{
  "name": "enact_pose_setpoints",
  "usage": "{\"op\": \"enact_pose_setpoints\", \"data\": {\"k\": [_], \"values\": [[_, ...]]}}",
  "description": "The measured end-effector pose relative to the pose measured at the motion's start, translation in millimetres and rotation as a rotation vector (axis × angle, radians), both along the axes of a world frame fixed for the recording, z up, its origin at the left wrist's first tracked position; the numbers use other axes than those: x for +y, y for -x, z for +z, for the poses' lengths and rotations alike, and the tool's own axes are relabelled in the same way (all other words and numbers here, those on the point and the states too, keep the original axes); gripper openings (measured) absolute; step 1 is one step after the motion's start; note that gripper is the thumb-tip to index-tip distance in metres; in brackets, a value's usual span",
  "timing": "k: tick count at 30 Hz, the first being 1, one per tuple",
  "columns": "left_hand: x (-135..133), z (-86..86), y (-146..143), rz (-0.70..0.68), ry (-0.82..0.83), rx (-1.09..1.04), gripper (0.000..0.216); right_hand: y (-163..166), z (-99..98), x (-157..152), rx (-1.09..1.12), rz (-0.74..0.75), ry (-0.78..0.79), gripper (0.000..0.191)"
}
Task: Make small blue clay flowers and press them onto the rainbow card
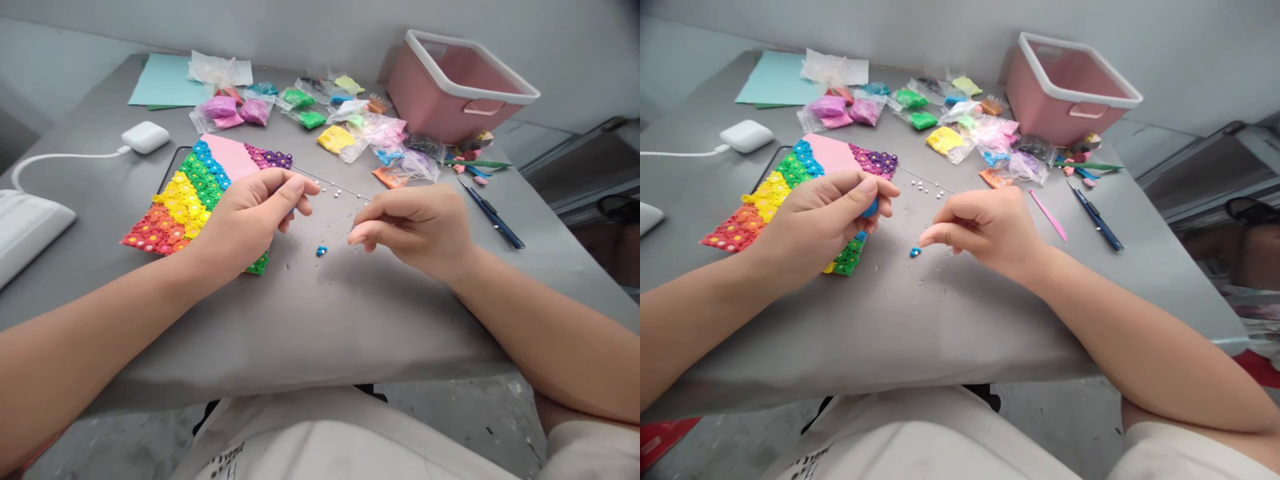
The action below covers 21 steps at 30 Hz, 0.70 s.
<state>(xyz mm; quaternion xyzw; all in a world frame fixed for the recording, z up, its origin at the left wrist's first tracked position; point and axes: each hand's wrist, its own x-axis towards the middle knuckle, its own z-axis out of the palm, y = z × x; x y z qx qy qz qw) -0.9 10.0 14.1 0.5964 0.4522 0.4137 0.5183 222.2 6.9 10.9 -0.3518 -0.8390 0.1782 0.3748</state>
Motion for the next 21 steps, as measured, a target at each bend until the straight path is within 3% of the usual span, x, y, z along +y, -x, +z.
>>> {"op": "enact_pose_setpoints", "data": {"k": [5, 8, 15, 18, 21], "values": [[0, 4.4, -4, -0.04, 0.127, -0.106, 0.011, -5, -5.3, 7, -0.156, 0.071, -0.175, 0.018], [1, 2.4, -1, -0.069, 0.099, -0.059, 0.021, -11, -9.2, 15, -0.246, 0.153, -0.234, 0.024], [-2, 4.0, 6, -0.291, -0.302, 0.4, 0.014, -19, -14.7, 37, -0.396, 0.009, -0.319, 0.062], [-2, 2.4, 9, -0.347, -0.469, 0.632, 0.018, -15, -11.5, 34, -0.406, -0.016, -0.321, 0.054], [0, -1.3, 11, -0.426, -0.549, 0.734, 0.023, -12, -2.7, 27, -0.45, -0.016, -0.311, 0.04]]}}
